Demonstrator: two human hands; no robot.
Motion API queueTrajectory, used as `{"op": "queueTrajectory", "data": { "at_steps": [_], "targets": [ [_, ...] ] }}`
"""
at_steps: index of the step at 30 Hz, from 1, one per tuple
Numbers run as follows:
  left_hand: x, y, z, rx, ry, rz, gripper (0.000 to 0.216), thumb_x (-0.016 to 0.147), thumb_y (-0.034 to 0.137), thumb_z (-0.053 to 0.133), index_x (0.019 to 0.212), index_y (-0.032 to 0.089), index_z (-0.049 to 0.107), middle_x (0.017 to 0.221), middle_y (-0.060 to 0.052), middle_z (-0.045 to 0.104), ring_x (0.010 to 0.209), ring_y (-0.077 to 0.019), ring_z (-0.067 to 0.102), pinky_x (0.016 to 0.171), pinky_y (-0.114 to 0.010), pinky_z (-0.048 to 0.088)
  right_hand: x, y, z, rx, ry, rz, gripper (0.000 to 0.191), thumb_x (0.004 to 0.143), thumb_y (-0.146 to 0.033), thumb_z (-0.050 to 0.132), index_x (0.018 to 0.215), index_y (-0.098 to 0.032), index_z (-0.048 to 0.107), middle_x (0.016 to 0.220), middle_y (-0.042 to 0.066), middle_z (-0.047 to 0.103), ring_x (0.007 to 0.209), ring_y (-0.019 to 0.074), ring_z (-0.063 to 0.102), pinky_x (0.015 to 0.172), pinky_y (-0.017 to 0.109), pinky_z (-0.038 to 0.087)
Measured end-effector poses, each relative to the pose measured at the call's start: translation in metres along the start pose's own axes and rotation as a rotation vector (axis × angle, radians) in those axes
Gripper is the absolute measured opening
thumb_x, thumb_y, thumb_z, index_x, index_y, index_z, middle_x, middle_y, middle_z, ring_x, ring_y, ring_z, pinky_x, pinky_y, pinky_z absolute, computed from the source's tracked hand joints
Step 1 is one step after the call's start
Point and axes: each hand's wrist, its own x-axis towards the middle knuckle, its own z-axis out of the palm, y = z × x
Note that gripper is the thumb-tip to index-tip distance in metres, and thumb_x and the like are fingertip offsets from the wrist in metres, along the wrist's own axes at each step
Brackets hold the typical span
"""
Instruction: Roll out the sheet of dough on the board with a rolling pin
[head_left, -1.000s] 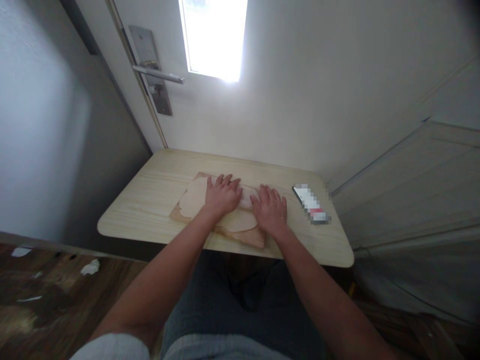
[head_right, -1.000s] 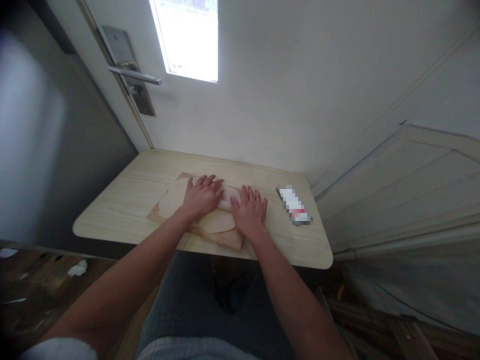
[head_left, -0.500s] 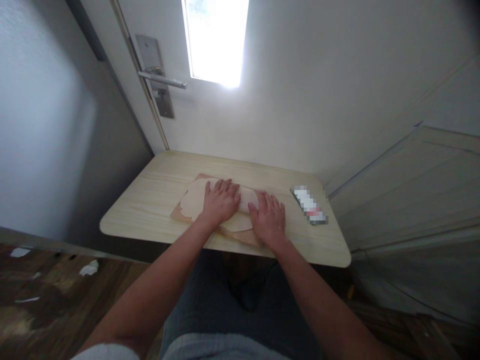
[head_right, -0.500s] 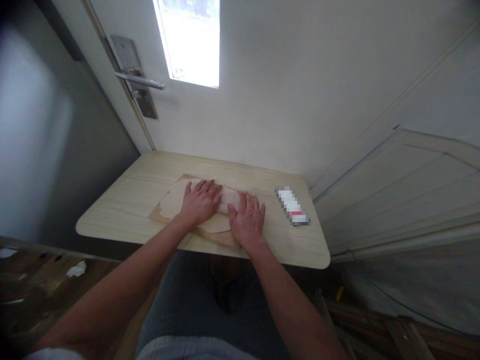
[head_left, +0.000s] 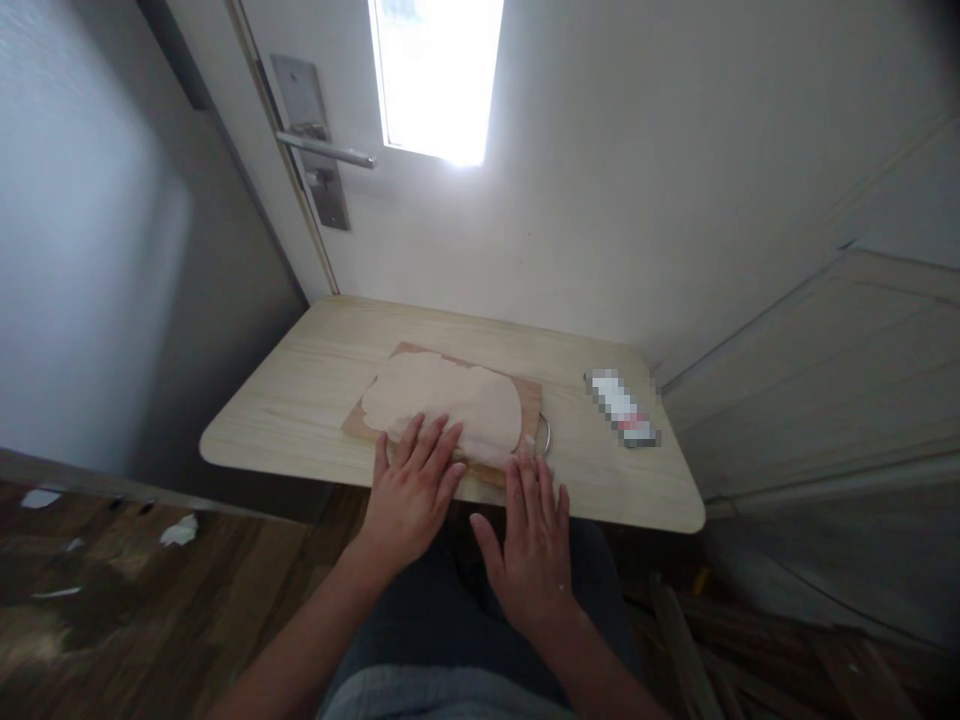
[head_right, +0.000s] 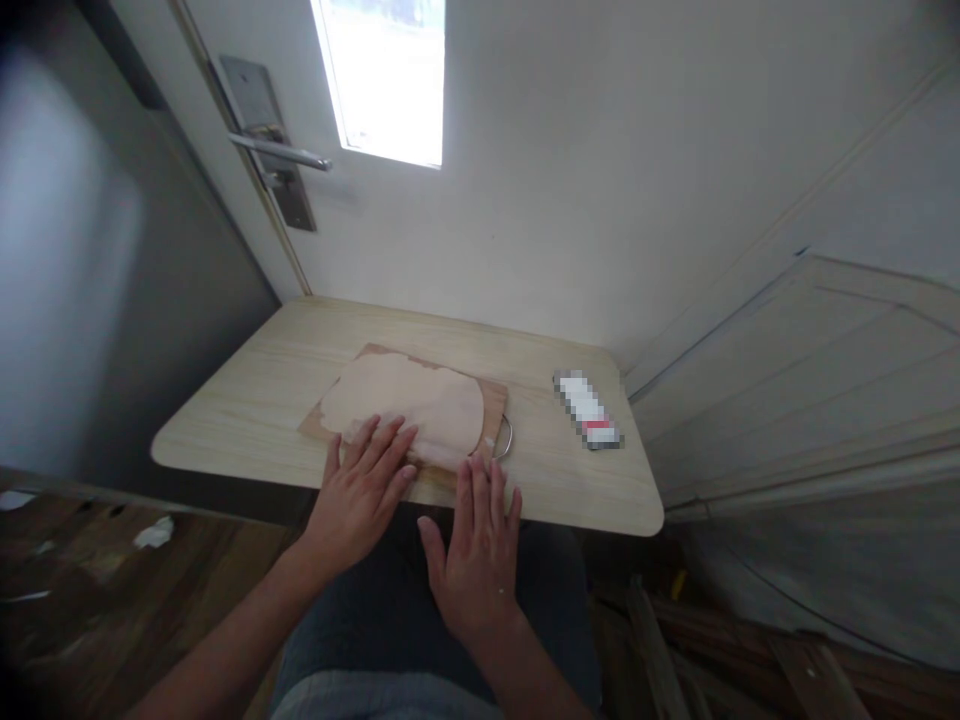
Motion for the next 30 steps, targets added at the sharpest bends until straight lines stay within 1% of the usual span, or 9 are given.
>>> {"op": "queueTrajectory", "data": {
  "at_steps": [4,9,12,16,19,21,23,25,30],
  "targets": [
    [0.004,0.001,0.002,0.002,0.012,-0.002,0.051,0.102,0.041,0.038,0.152,0.032,0.037,0.159,-0.002,0.039,0.15,-0.027,0.026,0.121,-0.059,0.013,0.004,0.002,0.003,-0.01,0.014,0.001,0.073,0.1,-0.048,0.045,0.158,-0.01,0.021,0.158,0.02,0.033,0.149,0.0366,0.023,0.115,0.062,0.021],
    [0.027,0.001,0.009,-0.021,0.044,-0.009,0.05,0.102,0.043,0.038,0.15,0.032,0.042,0.156,-0.003,0.044,0.149,-0.0267,0.029,0.122,-0.058,0.012,0.024,0.012,0.009,-0.016,0.023,-0.002,0.07,0.101,-0.05,0.041,0.157,-0.01,0.026,0.157,0.02,0.036,0.147,0.0366,0.027,0.115,0.062,0.019],
    [0.042,0.0,0.013,-0.034,0.058,-0.015,0.049,0.102,0.044,0.035,0.148,0.031,0.045,0.154,-0.004,0.047,0.148,-0.0261,0.031,0.122,-0.059,0.008,0.038,0.019,0.013,-0.02,0.02,0.005,0.072,0.101,-0.055,0.039,0.156,-0.01,0.027,0.156,0.021,0.037,0.146,0.0367,0.027,0.115,0.063,0.019],
    [0.064,-0.001,0.016,-0.051,0.028,-0.009,0.049,0.103,0.046,0.029,0.144,0.029,0.05,0.151,-0.005,0.051,0.146,-0.0275,0.033,0.12,-0.065,0.004,0.059,0.031,0.018,-0.02,-0.002,0.017,0.073,0.1,-0.059,0.037,0.155,-0.011,0.03,0.155,0.021,0.039,0.143,0.036,0.032,0.114,0.063,0.02],
    [0.078,-0.002,0.017,-0.052,-0.008,-0.001,0.049,0.103,0.046,0.027,0.141,0.029,0.054,0.15,-0.005,0.052,0.144,-0.0292,0.036,0.118,-0.068,0.006,0.072,0.037,0.022,-0.011,-0.006,0.026,0.075,0.099,-0.062,0.036,0.153,-0.01,0.033,0.152,0.021,0.044,0.14,0.0355,0.037,0.113,0.062,0.022],
    [0.082,-0.003,0.016,-0.048,-0.018,0.002,0.049,0.103,0.046,0.027,0.139,0.029,0.056,0.15,-0.005,0.051,0.144,-0.0299,0.037,0.117,-0.069,0.007,0.076,0.039,0.022,-0.009,-0.004,0.034,0.075,0.099,-0.062,0.036,0.152,-0.01,0.034,0.15,0.021,0.045,0.139,0.0353,0.038,0.113,0.062,0.023],
    [0.081,-0.003,0.015,-0.047,-0.009,0.004,0.049,0.103,0.047,0.028,0.139,0.03,0.055,0.151,-0.005,0.051,0.144,-0.0296,0.037,0.118,-0.068,0.007,0.075,0.038,0.02,-0.014,-0.007,0.032,0.073,0.1,-0.061,0.036,0.152,-0.01,0.035,0.15,0.021,0.046,0.139,0.0351,0.038,0.113,0.061,0.024],
    [0.073,-0.002,0.013,-0.051,0.011,0.01,0.048,0.103,0.046,0.028,0.141,0.03,0.053,0.15,-0.005,0.051,0.145,-0.0285,0.036,0.119,-0.067,0.006,0.069,0.034,0.016,-0.025,-0.018,0.024,0.071,0.1,-0.059,0.036,0.152,-0.009,0.035,0.151,0.021,0.045,0.14,0.0352,0.038,0.113,0.061,0.024],
    [0.034,-0.001,0.004,-0.051,0.026,0.028,0.048,0.102,0.044,0.035,0.147,0.031,0.046,0.152,-0.004,0.049,0.147,-0.0264,0.034,0.121,-0.061,0.01,0.031,0.015,0.003,-0.052,-0.037,-0.029,0.073,0.1,-0.056,0.039,0.154,-0.007,0.03,0.155,0.022,0.038,0.145,0.0343,0.031,0.115,0.059,0.023]
  ]
}}
